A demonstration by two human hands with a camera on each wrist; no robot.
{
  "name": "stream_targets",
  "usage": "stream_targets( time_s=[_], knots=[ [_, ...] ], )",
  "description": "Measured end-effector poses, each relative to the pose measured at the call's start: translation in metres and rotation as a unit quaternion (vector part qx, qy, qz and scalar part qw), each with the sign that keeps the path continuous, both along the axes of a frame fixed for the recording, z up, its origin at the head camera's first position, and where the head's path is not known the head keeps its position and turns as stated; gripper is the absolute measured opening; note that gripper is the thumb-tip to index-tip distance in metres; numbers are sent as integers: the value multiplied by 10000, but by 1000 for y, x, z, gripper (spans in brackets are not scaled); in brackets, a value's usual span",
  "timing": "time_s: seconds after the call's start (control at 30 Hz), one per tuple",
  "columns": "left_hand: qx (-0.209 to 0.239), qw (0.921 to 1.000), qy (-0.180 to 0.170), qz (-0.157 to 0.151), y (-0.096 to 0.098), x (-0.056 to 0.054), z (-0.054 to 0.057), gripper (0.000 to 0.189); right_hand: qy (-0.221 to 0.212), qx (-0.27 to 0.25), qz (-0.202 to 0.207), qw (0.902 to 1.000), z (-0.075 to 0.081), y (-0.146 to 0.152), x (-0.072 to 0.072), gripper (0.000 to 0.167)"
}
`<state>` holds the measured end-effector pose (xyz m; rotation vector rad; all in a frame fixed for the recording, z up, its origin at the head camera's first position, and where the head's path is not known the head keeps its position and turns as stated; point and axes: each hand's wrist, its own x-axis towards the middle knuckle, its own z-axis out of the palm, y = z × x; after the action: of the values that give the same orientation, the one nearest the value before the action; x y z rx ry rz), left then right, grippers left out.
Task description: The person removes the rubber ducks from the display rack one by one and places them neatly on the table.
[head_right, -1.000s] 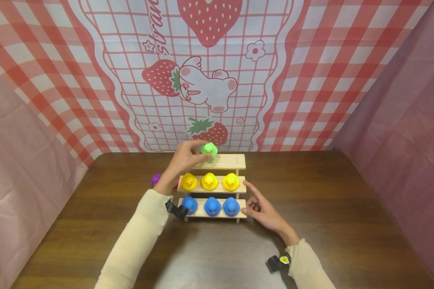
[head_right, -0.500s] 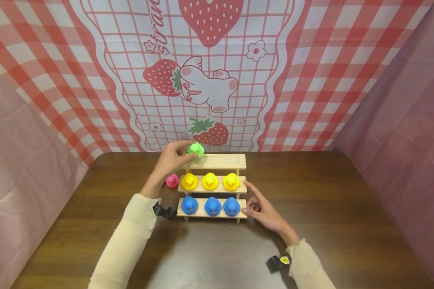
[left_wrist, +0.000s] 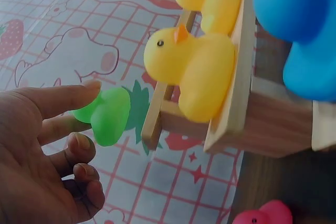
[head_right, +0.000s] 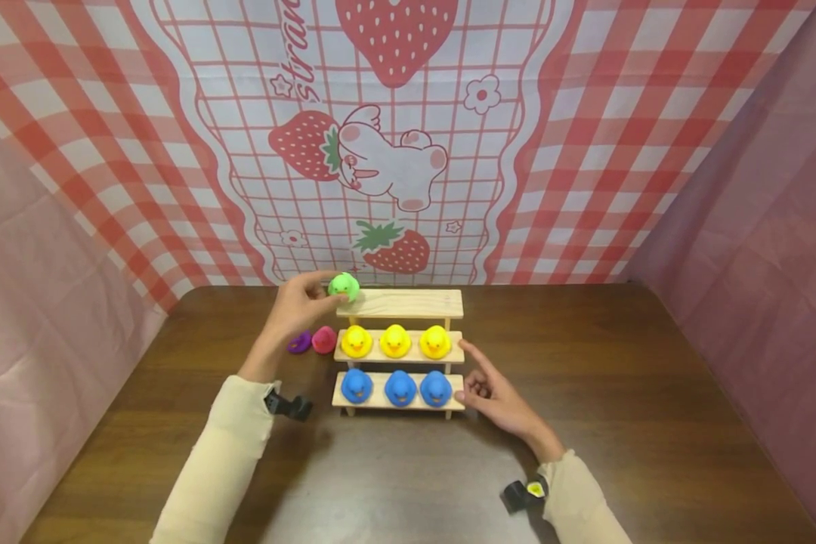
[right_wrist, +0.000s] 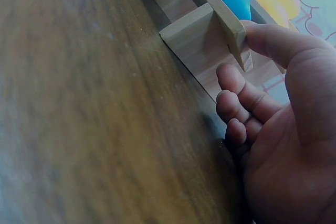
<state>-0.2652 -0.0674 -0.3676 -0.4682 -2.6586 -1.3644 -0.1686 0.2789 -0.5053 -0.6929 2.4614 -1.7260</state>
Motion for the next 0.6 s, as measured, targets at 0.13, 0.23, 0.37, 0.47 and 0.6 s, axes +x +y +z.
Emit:
stream_targets(
  time_s=[0.13, 0.23, 0.37, 0.47, 0.6],
  knots=[
    [12, 9999, 130, 110, -9, 1, -3, 44, 3, -4, -9, 10000, 0, 0, 0, 80],
    [49, 9996, 168, 202, -16, 1, -5, 43, 12, 10, -30, 10000, 0, 0, 0, 80],
    [82, 9994, 143, 307, -25, 2, -8, 44, 31, 17, -55, 10000, 0, 0, 0, 80],
    [139, 9990, 140, 413, -33, 2, -10, 45, 61, 8, -62, 10000, 0, -1, 0, 79],
    [141, 9982, 94, 571, -47, 3, -15, 45, 88, 8, -67, 9999, 1, -1, 0, 79]
  ],
)
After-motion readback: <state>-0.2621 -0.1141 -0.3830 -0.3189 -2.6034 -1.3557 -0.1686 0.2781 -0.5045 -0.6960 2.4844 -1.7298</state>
